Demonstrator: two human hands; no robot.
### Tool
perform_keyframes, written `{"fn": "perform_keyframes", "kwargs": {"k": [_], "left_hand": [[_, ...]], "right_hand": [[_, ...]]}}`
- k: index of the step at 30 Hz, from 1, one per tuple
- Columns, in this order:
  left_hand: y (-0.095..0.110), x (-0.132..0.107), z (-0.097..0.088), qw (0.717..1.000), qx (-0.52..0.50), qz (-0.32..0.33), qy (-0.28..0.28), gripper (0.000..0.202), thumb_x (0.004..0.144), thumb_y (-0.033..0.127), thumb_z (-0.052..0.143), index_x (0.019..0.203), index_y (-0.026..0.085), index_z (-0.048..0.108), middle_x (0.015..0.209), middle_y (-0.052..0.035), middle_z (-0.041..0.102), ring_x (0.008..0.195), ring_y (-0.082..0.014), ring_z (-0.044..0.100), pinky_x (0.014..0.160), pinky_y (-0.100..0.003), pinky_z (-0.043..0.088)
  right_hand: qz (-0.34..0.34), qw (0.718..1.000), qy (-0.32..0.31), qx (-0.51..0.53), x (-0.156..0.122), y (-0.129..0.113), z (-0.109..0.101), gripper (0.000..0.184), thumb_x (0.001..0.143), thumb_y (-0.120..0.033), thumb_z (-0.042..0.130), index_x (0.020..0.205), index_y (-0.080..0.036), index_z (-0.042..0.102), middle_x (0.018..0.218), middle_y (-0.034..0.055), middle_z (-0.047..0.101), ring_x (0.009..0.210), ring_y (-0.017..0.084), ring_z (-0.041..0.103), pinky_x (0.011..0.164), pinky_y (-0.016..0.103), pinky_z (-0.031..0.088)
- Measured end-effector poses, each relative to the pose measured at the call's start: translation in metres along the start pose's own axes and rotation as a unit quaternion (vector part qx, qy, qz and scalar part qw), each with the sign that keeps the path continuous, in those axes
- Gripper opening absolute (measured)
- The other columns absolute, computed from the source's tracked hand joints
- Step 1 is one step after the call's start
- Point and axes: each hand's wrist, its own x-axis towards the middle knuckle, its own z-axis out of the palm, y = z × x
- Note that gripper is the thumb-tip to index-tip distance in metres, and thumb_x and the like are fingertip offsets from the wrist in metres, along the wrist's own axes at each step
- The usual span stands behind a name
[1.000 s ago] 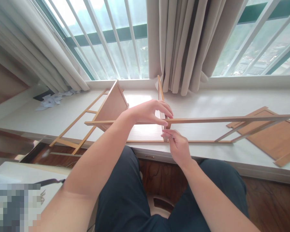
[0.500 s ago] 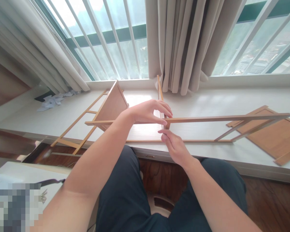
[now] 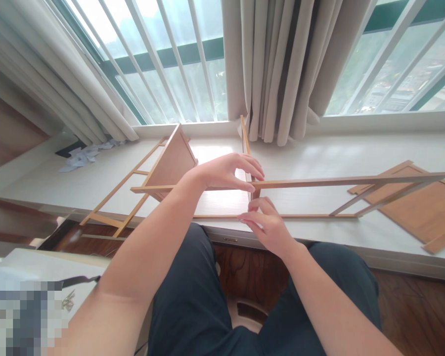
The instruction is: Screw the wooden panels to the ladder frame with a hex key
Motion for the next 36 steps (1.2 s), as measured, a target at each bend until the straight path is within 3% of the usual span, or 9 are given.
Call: {"fn": "perform_keyframes", "kwargs": {"k": [2, 6, 17, 36], "left_hand": [[0.0, 0.0, 0.0, 1.0, 0.0, 0.001, -0.001, 0.03, 0.085, 0.034, 0.081, 0.114, 0.027, 0.083, 0.123, -0.0094, 0.077, 0.125, -0.0278, 0.065, 0.11, -0.043, 0.049], [0.002, 0.0, -0.001, 1.0, -0.005, -0.003, -0.004, 0.032, 0.087, 0.04, 0.08, 0.116, 0.025, 0.083, 0.124, -0.011, 0.076, 0.125, -0.0281, 0.064, 0.111, -0.043, 0.048], [0.001, 0.0, -0.001, 1.0, -0.022, 0.001, 0.0, 0.027, 0.097, 0.041, 0.068, 0.113, 0.026, 0.083, 0.122, -0.0092, 0.078, 0.124, -0.0253, 0.067, 0.108, -0.036, 0.05], [0.001, 0.001, -0.001, 1.0, -0.018, 0.003, 0.002, 0.024, 0.094, 0.038, 0.072, 0.111, 0.025, 0.084, 0.12, -0.0105, 0.078, 0.123, -0.0269, 0.067, 0.108, -0.039, 0.05]], "right_hand": [[-0.007, 0.999, 0.032, 0.009, 0.001, -0.004, -0.004, 0.018, 0.1, -0.015, 0.063, 0.104, -0.024, 0.077, 0.088, 0.0061, 0.07, 0.083, 0.019, 0.066, 0.073, 0.035, 0.06], [-0.029, 0.995, 0.093, 0.029, 0.001, -0.011, -0.01, 0.024, 0.096, -0.008, 0.066, 0.111, -0.024, 0.075, 0.087, 0.0039, 0.077, 0.075, 0.017, 0.072, 0.068, 0.031, 0.061], [-0.09, 0.975, 0.201, -0.038, -0.008, -0.014, -0.013, 0.049, 0.089, -0.002, 0.074, 0.128, -0.031, 0.072, 0.102, 0.0055, 0.084, 0.09, 0.023, 0.081, 0.072, 0.037, 0.069], [-0.095, 0.974, 0.199, -0.042, 0.003, -0.01, -0.008, 0.046, 0.089, -0.001, 0.074, 0.125, -0.028, 0.074, 0.108, 0.0064, 0.083, 0.095, 0.023, 0.081, 0.079, 0.036, 0.07]]}}
